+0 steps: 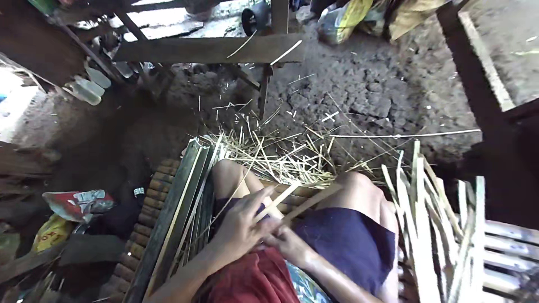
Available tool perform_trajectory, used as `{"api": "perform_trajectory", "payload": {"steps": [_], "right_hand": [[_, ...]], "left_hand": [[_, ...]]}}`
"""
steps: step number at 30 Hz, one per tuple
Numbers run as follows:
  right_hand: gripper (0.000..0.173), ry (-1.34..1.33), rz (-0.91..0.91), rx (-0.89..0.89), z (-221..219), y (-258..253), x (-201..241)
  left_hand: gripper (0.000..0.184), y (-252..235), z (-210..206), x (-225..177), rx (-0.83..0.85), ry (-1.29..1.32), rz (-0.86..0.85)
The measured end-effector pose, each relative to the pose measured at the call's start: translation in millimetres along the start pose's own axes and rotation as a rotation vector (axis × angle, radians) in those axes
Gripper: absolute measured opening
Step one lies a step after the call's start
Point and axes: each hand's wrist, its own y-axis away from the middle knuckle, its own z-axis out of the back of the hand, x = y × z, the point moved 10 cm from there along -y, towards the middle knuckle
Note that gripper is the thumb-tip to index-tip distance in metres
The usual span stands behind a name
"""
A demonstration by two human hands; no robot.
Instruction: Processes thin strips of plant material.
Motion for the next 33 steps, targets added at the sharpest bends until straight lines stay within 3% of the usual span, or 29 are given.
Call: {"api": "perform_trajectory", "payload": {"steps": [4, 7, 9, 11, 13, 15, 19, 33], "right_hand": [[0.017, 0.153, -0.171, -0.041, -3.6, 12.1, 40.0], [0.025, 0.206, -0.063, -0.068, 17.4, 21.7, 33.2], [0.023, 0.267, 0.092, -0.172, 47.3, 31.3, 15.7], [0.019, 0.236, 0.083, -0.349, 89.2, 44.7, 16.3], [0.034, 0.182, 0.112, -0.445, 123.8, 59.0, 23.8], [0.038, 0.205, 0.183, -0.488, 143.0, 68.4, 29.8], [0.029, 0.395, 0.229, -0.544, 155.5, 65.1, 33.0], [0.025, 0.794, 0.107, -0.5, 175.9, 28.2, 18.7]], "left_hand": [[0.034, -42.5, -48.2, -35.1, -0.008, 0.418, -0.234], [0.027, -48.4, -67.7, -35.2, 0.0, 0.564, -0.238], [0.025, -50.0, -74.3, -24.1, 0.01, 0.49, -0.197], [0.025, -51.1, -82.5, -6.4, 0.035, 0.423, -0.12], [0.024, -50.6, -94.5, 11.9, 0.076, 0.373, -0.026], [0.023, -50.7, -107.2, 24.0, 0.127, 0.317, 0.054], [0.021, -55.9, -127.3, 40.1, 0.184, 0.289, 0.128], [0.021, -77.8, -134.6, 96.0, 0.227, 0.217, 0.421]]}}
